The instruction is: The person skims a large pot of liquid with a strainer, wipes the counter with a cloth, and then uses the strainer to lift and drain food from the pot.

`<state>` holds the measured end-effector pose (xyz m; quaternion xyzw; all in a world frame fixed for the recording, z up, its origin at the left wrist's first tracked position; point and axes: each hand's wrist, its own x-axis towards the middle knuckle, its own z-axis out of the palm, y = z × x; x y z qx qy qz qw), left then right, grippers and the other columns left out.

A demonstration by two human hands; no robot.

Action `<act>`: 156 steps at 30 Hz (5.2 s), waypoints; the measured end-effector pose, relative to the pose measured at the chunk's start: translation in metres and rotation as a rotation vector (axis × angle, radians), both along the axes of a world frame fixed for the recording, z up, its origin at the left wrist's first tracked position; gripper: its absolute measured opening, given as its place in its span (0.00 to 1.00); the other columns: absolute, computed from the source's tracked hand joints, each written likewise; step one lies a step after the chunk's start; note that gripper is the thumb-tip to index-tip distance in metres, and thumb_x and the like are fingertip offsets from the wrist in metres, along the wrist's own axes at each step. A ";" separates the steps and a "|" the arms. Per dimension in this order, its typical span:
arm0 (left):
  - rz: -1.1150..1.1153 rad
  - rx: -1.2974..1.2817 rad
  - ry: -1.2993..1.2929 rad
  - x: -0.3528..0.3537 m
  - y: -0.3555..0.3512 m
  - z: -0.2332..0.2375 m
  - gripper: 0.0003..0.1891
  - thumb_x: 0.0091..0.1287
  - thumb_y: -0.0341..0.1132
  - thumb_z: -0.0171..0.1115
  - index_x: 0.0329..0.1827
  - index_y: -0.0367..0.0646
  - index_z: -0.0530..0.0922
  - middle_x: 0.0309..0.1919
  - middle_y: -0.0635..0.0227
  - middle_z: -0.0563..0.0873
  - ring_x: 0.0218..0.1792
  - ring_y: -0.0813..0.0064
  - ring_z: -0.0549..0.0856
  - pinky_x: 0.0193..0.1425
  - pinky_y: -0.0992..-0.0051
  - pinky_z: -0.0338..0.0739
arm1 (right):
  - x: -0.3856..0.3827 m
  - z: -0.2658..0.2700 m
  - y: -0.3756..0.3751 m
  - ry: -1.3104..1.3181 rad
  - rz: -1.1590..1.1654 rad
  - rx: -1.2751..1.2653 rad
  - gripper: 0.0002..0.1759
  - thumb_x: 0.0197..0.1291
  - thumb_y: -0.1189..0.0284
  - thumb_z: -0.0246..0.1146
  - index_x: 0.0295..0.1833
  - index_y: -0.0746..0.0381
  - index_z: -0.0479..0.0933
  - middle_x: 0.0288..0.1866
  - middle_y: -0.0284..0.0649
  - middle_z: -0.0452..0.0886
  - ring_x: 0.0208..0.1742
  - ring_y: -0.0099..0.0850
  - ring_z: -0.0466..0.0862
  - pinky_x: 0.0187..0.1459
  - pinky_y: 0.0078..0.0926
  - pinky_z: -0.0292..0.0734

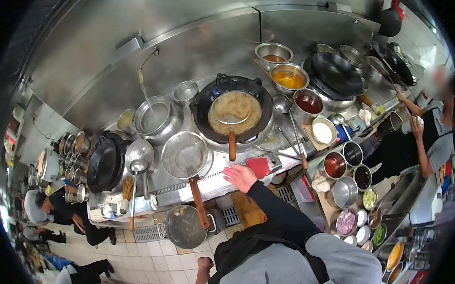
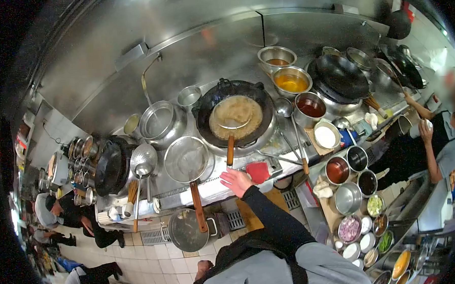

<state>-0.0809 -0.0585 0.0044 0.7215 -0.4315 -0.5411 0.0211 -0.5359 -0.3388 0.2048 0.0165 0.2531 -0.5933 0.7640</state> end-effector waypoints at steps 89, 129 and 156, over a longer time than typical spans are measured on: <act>-0.122 -0.212 -0.240 -0.075 0.006 0.002 0.07 0.55 0.41 0.66 0.27 0.50 0.84 0.26 0.62 0.89 0.31 0.55 0.89 0.37 0.57 0.83 | -0.193 0.096 -0.021 0.806 0.253 0.053 0.08 0.70 0.71 0.63 0.49 0.61 0.75 0.26 0.30 0.73 0.17 0.14 0.62 0.15 0.17 0.50; 0.793 -0.153 1.276 -0.186 -0.216 0.213 0.07 0.80 0.34 0.53 0.51 0.39 0.70 0.35 0.62 0.79 0.23 0.85 0.67 0.23 0.84 0.65 | -0.220 0.089 -0.084 0.980 0.192 0.017 0.04 0.66 0.74 0.57 0.44 0.61 0.71 0.23 0.32 0.71 0.13 0.17 0.60 0.12 0.22 0.50; -0.341 -0.110 -0.220 -0.054 -0.029 -0.018 0.21 0.65 0.56 0.60 0.45 0.47 0.83 0.36 0.60 0.89 0.35 0.59 0.89 0.39 0.62 0.84 | -0.281 0.021 -0.061 0.443 0.423 0.094 0.06 0.74 0.70 0.54 0.44 0.57 0.65 0.27 0.30 0.70 0.14 0.14 0.59 0.12 0.16 0.50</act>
